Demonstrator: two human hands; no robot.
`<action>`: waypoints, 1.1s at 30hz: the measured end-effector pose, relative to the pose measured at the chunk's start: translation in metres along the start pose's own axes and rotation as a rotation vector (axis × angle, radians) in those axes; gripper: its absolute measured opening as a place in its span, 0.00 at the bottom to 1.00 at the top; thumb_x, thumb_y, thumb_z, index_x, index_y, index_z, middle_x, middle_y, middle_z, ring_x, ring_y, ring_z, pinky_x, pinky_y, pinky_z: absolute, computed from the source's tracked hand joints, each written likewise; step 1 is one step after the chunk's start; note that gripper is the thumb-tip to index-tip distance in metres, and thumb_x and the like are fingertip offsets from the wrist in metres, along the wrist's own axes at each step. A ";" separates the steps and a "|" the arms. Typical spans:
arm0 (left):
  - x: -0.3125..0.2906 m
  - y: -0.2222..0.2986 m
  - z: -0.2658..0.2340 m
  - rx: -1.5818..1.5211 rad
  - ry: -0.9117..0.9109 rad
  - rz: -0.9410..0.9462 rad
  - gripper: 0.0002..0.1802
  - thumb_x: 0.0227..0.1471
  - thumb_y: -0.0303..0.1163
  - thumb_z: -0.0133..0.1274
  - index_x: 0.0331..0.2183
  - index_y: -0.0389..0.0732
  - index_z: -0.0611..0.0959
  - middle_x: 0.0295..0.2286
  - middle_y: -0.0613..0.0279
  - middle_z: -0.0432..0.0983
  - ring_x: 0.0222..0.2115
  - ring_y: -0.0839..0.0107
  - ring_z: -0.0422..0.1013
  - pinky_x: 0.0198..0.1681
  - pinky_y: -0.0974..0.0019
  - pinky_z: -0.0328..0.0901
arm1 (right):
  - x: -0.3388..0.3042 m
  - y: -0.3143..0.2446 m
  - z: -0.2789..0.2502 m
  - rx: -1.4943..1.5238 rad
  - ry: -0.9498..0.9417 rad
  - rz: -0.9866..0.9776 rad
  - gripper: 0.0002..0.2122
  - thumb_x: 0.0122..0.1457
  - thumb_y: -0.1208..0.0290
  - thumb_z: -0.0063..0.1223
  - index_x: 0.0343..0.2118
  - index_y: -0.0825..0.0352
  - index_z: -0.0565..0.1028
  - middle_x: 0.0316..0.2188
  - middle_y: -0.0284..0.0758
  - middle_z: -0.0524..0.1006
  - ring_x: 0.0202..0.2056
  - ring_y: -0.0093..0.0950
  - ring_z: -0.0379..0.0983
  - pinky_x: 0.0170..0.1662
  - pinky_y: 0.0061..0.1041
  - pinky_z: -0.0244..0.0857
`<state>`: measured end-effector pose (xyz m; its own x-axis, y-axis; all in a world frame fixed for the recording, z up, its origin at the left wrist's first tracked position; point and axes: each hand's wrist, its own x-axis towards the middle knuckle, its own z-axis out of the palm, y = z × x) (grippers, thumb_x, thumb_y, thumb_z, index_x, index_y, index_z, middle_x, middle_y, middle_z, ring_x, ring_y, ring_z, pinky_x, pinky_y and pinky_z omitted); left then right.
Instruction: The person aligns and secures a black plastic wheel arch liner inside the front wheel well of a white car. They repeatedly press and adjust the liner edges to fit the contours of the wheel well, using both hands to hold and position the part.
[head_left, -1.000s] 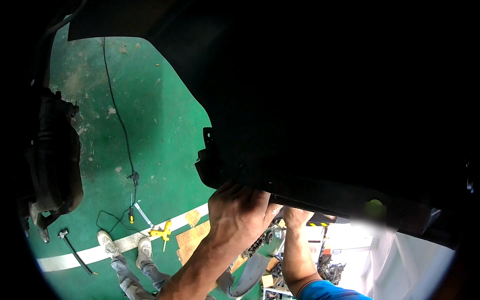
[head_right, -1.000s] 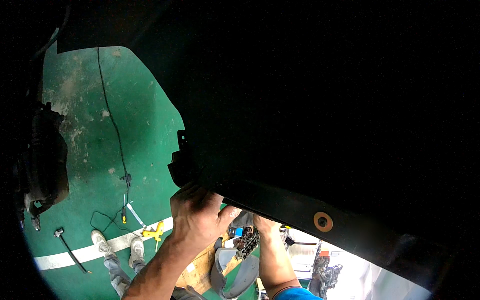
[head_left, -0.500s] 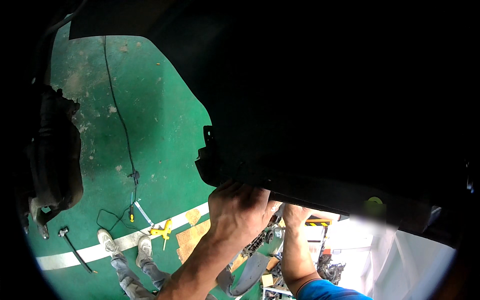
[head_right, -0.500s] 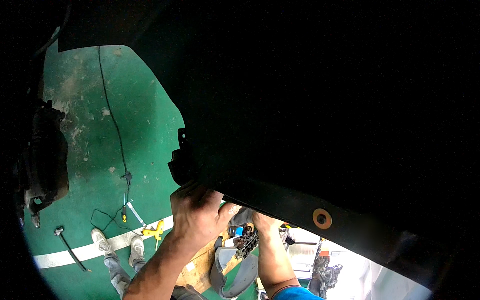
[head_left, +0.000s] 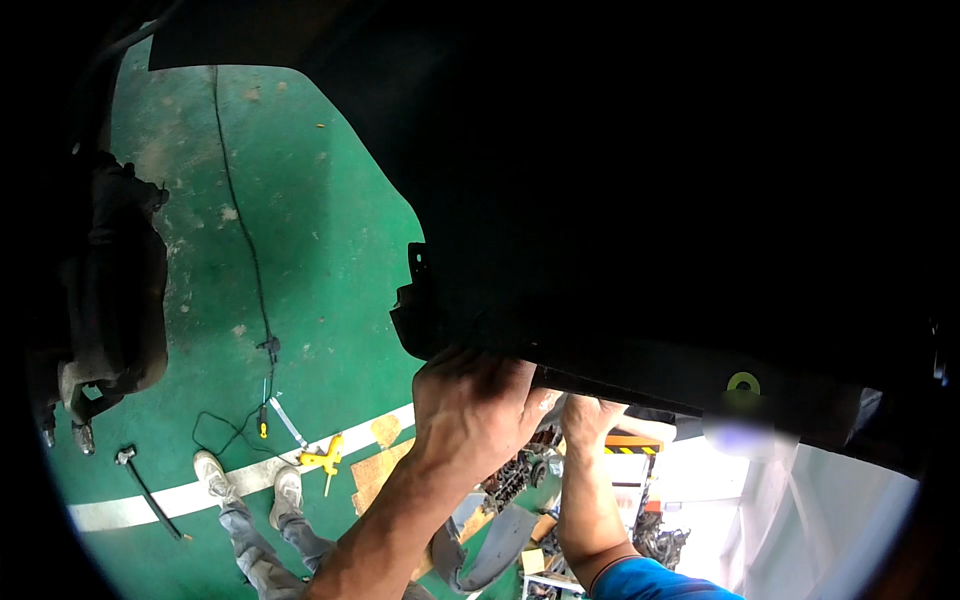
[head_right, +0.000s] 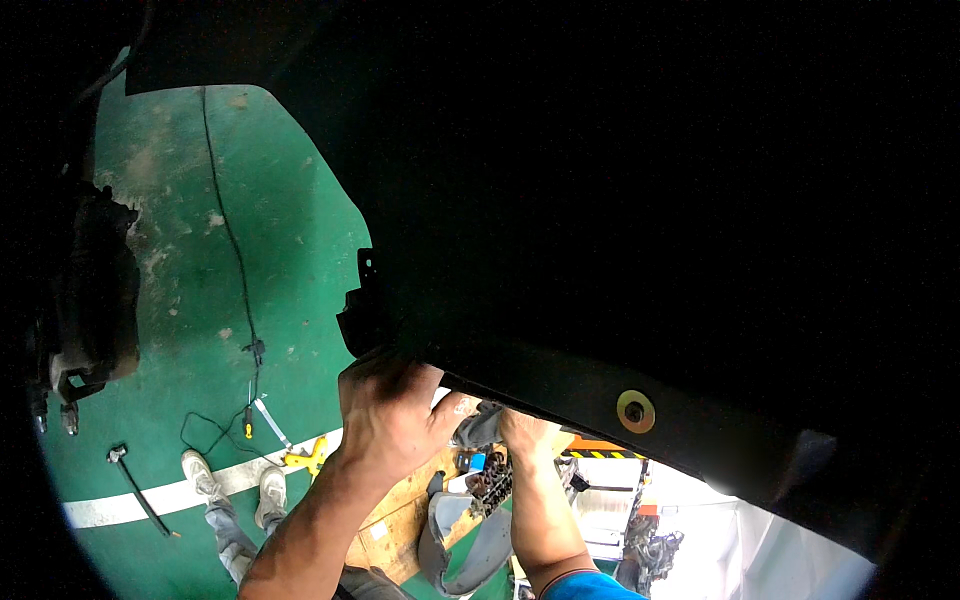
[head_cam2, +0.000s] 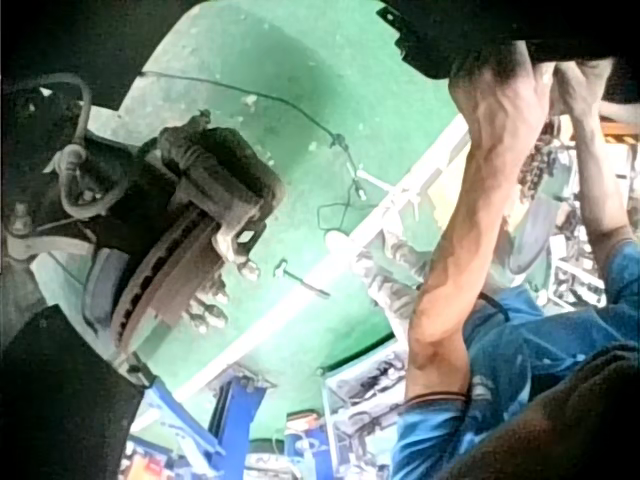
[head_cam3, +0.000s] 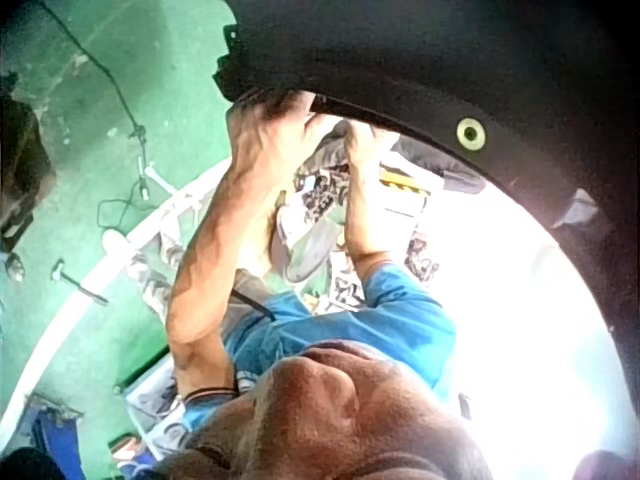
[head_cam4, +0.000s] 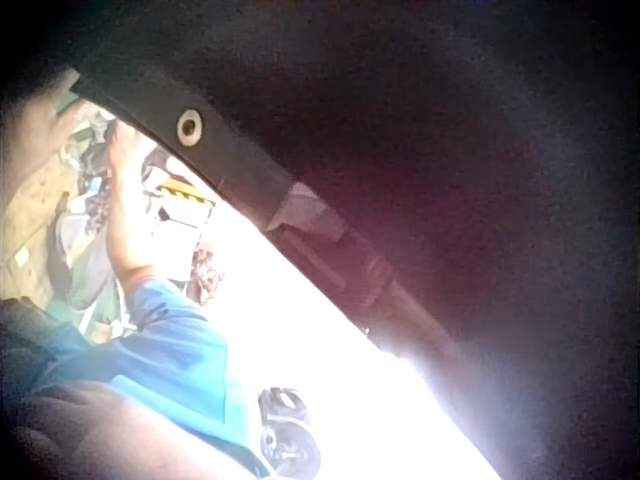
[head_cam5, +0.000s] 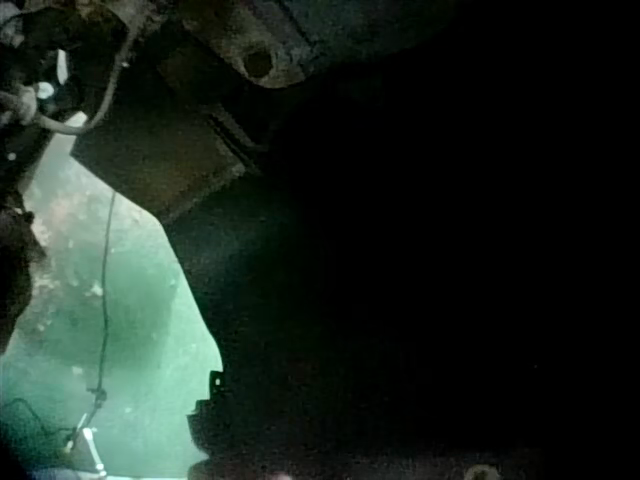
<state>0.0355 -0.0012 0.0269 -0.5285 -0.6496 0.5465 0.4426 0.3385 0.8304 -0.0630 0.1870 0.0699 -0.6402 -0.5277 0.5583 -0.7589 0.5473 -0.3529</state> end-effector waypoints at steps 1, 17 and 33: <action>0.002 0.000 -0.001 0.018 0.002 0.008 0.20 0.44 0.36 0.66 0.39 0.39 0.82 0.26 0.55 0.80 0.26 0.59 0.78 0.31 0.59 0.72 | 0.002 -0.003 0.001 0.034 -0.008 0.006 0.12 0.59 0.77 0.61 0.45 0.72 0.76 0.40 0.35 0.79 0.40 0.24 0.76 0.47 0.23 0.70; -0.004 -0.003 0.003 -0.041 -0.017 -0.032 0.23 0.39 0.33 0.70 0.40 0.40 0.81 0.27 0.55 0.80 0.25 0.57 0.78 0.31 0.58 0.71 | 0.009 -0.019 0.009 0.294 0.015 0.040 0.12 0.57 0.78 0.63 0.44 0.72 0.77 0.38 0.36 0.81 0.37 0.25 0.77 0.44 0.23 0.71; -0.005 0.002 0.005 0.042 0.005 -0.041 0.23 0.44 0.40 0.68 0.42 0.41 0.81 0.29 0.54 0.80 0.28 0.52 0.77 0.31 0.54 0.71 | 0.017 -0.028 0.005 0.389 -0.081 0.057 0.05 0.60 0.80 0.58 0.38 0.73 0.79 0.34 0.31 0.80 0.34 0.18 0.75 0.40 0.17 0.68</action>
<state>0.0356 0.0068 0.0264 -0.5416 -0.6671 0.5116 0.3897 0.3400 0.8559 -0.0530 0.1592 0.0857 -0.6778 -0.5619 0.4742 -0.7007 0.2984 -0.6480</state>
